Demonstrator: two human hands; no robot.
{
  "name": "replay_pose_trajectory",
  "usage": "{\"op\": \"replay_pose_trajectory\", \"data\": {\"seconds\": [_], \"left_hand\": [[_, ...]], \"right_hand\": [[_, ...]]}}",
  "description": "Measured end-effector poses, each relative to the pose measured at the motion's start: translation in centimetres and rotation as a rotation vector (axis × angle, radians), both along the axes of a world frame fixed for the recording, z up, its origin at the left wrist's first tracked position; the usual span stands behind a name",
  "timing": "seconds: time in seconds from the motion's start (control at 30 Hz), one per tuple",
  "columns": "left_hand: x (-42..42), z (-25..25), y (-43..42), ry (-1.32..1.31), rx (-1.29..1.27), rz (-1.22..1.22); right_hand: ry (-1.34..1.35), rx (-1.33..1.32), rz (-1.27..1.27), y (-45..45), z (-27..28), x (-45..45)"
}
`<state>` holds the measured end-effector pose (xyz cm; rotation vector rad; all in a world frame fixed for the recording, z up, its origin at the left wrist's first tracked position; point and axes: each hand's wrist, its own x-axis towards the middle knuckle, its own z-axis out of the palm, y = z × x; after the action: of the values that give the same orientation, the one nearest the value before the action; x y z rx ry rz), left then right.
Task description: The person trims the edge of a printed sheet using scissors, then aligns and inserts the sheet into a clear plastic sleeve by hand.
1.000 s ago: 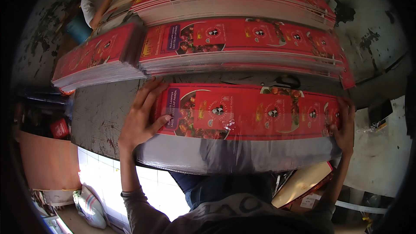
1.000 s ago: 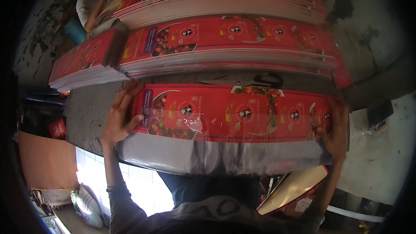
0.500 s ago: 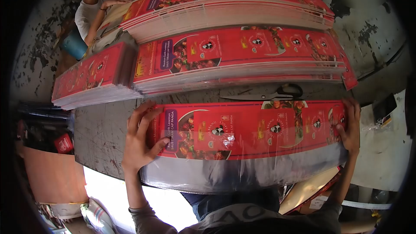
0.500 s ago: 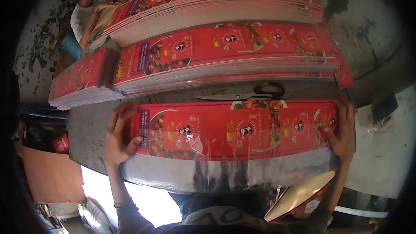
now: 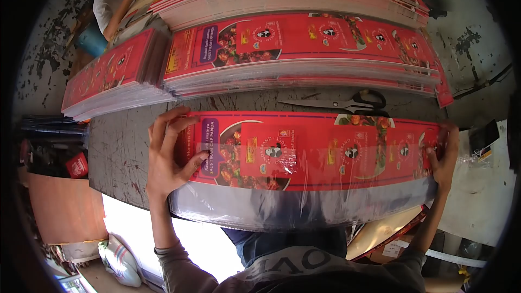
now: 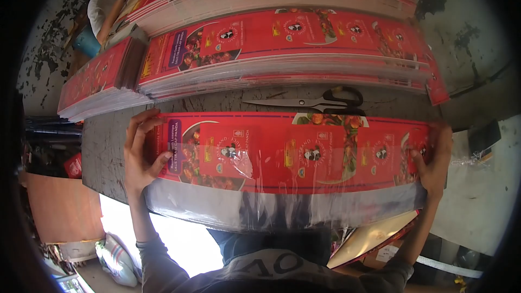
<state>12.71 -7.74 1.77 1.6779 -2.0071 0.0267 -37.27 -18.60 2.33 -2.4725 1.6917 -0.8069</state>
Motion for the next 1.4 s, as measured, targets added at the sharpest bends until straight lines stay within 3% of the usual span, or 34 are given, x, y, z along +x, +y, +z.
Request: {"op": "replay_pose_trajectory", "data": {"seconds": [0.17,0.47,0.53,0.9,1.03,1.17,1.4], "left_hand": [[-0.1,0.0,0.1,0.051,-0.017,0.030],[-0.4,0.1,0.2,-0.003,-0.076,0.051],[-0.4,0.0,0.3,0.004,-0.058,0.063],[-0.4,0.5,0.8,0.060,-0.040,0.041],[-1.3,2.0,1.6,-0.067,-0.014,0.033],[-1.3,0.7,1.9,0.056,-0.004,0.094],[-1.1,0.3,1.6,0.017,-0.015,0.144]], "right_hand": [[-0.003,-0.098,-0.027,0.2,-0.1,0.3],[0.036,-0.004,-0.092,0.3,0.6,0.7],[0.090,-0.149,-0.009,0.2,0.5,0.7],[0.024,-0.048,-0.013,0.7,0.7,-0.2],[-0.021,0.056,-0.003,1.9,1.3,-0.3],[-0.017,-0.017,-0.006,1.5,0.0,-1.6],[-0.034,-0.008,-0.054,1.2,-0.3,-1.9]]}}
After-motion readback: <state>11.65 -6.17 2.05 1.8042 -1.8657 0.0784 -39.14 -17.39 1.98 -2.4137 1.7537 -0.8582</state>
